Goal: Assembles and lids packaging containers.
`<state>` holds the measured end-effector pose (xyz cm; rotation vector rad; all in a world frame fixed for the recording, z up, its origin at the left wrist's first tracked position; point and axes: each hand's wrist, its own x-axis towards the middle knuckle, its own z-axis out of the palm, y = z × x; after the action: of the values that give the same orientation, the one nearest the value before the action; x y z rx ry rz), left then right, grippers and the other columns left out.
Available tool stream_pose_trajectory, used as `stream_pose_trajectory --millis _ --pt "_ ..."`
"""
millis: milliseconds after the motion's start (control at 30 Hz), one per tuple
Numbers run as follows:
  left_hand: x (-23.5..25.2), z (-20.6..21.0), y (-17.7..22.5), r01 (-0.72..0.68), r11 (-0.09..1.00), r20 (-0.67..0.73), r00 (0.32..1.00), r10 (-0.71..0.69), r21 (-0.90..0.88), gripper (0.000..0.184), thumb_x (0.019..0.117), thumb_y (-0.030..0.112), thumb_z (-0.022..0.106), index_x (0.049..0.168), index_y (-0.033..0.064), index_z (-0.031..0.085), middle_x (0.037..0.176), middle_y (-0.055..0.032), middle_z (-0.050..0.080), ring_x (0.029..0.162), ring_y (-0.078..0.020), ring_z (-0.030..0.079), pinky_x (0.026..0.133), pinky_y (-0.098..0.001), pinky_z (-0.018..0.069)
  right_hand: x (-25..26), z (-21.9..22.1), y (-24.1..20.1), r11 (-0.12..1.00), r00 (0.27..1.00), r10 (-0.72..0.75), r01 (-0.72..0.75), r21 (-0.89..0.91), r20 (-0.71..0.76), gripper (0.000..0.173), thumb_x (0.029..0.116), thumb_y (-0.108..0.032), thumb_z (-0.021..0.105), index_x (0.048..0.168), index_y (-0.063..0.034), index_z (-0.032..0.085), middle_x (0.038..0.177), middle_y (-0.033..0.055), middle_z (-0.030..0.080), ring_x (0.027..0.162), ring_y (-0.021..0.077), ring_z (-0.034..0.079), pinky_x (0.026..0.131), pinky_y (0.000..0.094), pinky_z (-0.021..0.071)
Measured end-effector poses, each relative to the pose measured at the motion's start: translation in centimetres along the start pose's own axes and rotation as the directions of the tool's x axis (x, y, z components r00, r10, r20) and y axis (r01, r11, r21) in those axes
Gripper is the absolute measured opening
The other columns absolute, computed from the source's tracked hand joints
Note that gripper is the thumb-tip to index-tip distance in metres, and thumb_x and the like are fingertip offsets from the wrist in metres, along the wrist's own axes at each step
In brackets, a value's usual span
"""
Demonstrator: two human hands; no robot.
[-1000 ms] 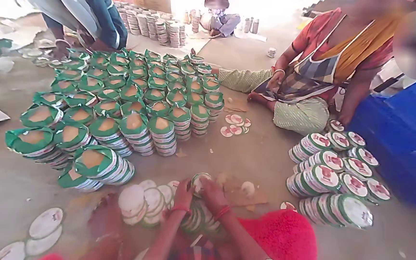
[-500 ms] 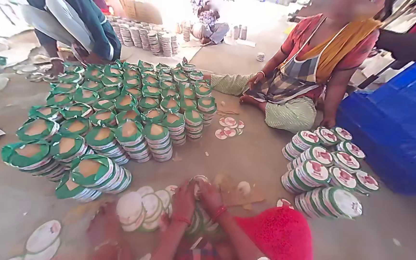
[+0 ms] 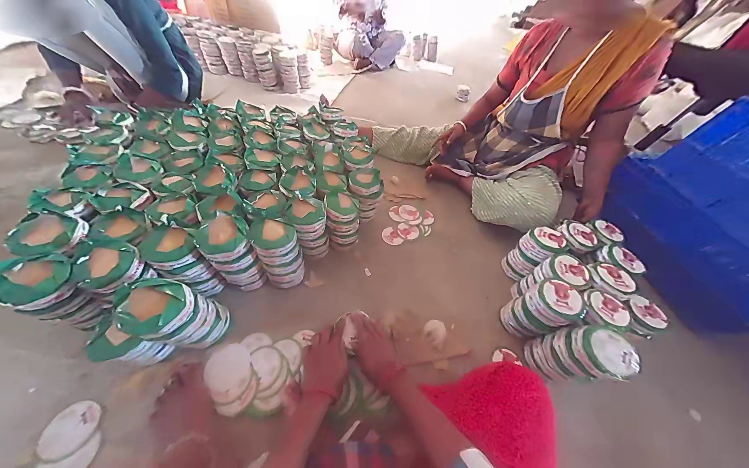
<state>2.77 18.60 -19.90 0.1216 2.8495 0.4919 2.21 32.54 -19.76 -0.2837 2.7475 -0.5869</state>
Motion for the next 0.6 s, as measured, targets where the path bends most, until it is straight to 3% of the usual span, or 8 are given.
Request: stream_pose_trajectory --millis 167,333,467,533,600 --pt "0.2 -0.4 -0.1 0.002 0.997 0.016 1.000 0.000 -0.074 0.054 0.1043 0.026 0.040 0.158 0.0325 0.038 0.153 -0.0138 0.048 0.136 -0.0414 0.047 0.102 -0.0640 0.0413 0.2 -1.6 -0.3 0.999 0.998 0.040 -0.041 0.026 0.049 0.067 0.1066 -0.028 0.047 0.164 -0.0071 0.019 0.167 0.0134 0.029 0.153 0.0285 0.032 0.125 0.0475 0.0263" --pt "0.1 0.3 -0.6 -0.048 0.999 -0.033 0.998 0.047 -0.019 0.054 0.1058 0.027 0.041 0.160 0.0294 0.036 0.154 -0.0135 0.049 0.135 -0.0425 0.048 0.104 -0.0635 0.0411 -0.6 0.4 0.5 1.000 0.998 0.014 -0.014 -0.006 -0.062 0.067 0.1081 -0.032 0.042 0.162 -0.0002 0.018 0.168 0.0182 0.024 0.156 0.0291 0.024 0.128 0.0468 0.0173" --pt "-0.3 0.6 -0.8 -0.050 0.998 -0.037 0.998 0.052 0.038 0.055 0.1070 0.029 0.039 0.162 0.0293 0.031 0.156 -0.0111 0.047 0.137 -0.0406 0.048 0.104 -0.0622 0.0412 -0.6 1.0 0.6 0.999 0.997 0.032 -0.032 0.006 -0.077 0.067 0.1078 -0.036 0.041 0.162 -0.0030 0.021 0.169 0.0157 0.024 0.156 0.0279 0.025 0.128 0.0469 0.0186" --pt "0.2 0.3 -0.6 -0.036 0.999 -0.006 0.999 0.036 0.005 0.056 0.1071 0.029 0.038 0.162 0.0299 0.029 0.157 -0.0109 0.045 0.138 -0.0403 0.046 0.104 -0.0630 0.0402 -0.1 0.4 0.8 0.997 0.998 0.052 -0.050 0.055 -0.040 0.069 0.1076 -0.037 0.042 0.164 -0.0053 0.017 0.170 0.0144 0.022 0.156 0.0275 0.024 0.128 0.0480 0.0183" --pt "0.2 0.1 -0.9 -0.016 0.997 0.059 0.998 0.021 -0.072 0.058 0.1069 0.030 0.039 0.163 0.0257 0.027 0.159 -0.0143 0.041 0.141 -0.0431 0.042 0.104 -0.0662 0.0375 -0.1 0.1 1.6 0.977 0.999 0.032 -0.024 0.213 -0.035 0.064 0.1083 -0.028 0.039 0.163 -0.0027 0.017 0.169 0.0164 0.022 0.156 0.0299 0.024 0.128 0.0485 0.0186"
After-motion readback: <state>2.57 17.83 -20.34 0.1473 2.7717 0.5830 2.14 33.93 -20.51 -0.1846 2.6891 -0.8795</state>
